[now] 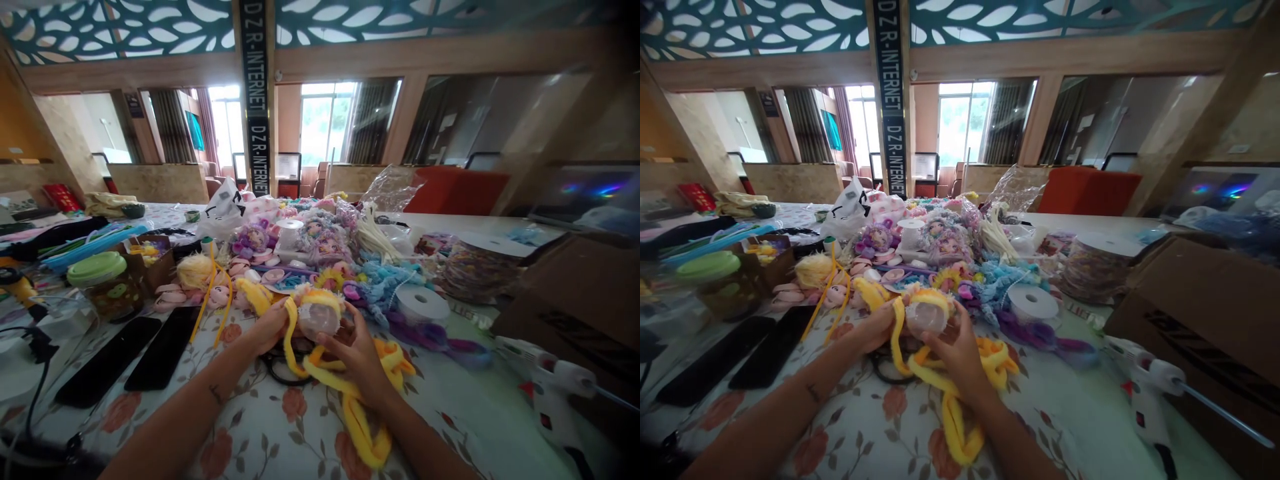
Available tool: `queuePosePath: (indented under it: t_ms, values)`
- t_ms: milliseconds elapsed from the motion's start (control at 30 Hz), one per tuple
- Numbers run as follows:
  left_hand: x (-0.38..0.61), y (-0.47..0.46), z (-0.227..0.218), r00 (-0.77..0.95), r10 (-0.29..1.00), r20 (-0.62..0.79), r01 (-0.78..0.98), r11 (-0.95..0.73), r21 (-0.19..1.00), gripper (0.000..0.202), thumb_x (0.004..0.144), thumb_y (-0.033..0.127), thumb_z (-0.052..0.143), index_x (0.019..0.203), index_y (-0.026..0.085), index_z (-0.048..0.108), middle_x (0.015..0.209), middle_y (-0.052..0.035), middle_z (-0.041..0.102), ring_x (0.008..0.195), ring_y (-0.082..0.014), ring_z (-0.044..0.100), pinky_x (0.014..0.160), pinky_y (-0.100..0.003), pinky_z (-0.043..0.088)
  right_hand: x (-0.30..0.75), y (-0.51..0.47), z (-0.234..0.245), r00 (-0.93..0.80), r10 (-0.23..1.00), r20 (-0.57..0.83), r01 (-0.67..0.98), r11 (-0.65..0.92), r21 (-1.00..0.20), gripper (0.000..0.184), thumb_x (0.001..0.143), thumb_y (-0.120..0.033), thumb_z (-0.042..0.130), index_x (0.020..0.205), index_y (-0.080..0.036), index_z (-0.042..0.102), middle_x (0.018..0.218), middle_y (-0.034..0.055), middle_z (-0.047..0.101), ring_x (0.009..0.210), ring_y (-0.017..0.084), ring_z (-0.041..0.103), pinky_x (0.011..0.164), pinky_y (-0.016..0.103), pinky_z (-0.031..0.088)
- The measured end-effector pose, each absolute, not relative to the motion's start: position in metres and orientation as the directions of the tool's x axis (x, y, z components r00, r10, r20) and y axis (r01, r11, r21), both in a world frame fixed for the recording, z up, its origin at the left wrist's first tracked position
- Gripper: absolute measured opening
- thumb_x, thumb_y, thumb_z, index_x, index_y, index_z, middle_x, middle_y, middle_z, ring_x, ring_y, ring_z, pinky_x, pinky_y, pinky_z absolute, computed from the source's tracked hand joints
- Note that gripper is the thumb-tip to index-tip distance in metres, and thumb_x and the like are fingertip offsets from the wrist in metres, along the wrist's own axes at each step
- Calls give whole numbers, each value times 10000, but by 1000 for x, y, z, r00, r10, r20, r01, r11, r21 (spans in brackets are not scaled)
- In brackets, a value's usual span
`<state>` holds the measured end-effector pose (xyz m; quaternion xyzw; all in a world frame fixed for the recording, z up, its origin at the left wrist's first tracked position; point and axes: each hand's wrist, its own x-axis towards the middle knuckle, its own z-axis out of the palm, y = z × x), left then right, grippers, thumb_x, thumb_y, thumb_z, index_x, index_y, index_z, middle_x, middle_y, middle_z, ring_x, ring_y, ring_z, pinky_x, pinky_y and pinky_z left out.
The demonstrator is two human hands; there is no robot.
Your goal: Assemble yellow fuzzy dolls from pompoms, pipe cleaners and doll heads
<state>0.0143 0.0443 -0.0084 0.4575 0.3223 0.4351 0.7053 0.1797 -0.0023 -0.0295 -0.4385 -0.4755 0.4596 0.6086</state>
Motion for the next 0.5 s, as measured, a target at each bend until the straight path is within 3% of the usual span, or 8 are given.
queuePosePath:
  t_ms: [133,233,367,467,500]
  values:
    - [12,59,-14,259,964,53,-226,8,974,209,743,235,655,922,126,649,651,-12,631,541,-124,527,529,-219,426,191,10,-35,113,978,174,-63,181,-981,933,603,-438,792,1349,-204,283,1235,169,515,1068,297,600,890,474,511]
    - [4,66,-19,244,965,100,-200,-51,979,215,670,106,657,884,114,675,694,-19,650,603,-130,529,546,-201,403,194,13,-37,51,985,164,36,163,-986,931,649,-468,753,1373,-183,243,1295,203,456,1129,312,560,889,483,512]
    - [-20,67,-17,269,945,188,-65,-176,982,374,614,29,594,950,161,693,783,-31,685,710,-161,578,626,-211,430,193,11,-42,10,980,197,167,192,-967,856,717,-490,690,1379,-186,241,1327,213,434,1136,312,559,878,485,520]
    - [-44,70,0,307,938,164,160,-221,962,377,607,48,563,933,166,710,692,-33,671,616,-154,578,560,-211,421,192,7,-41,4,969,246,274,235,-933,773,760,-487,648,1377,-206,277,1330,187,452,1149,299,550,911,489,502]
    - [-52,72,9,323,940,110,329,-221,918,363,613,73,559,926,178,711,674,-23,665,594,-151,584,537,-210,422,192,5,-40,-6,969,247,313,236,-920,751,774,-483,634,1380,-211,284,1329,178,459,1159,294,542,919,486,497]
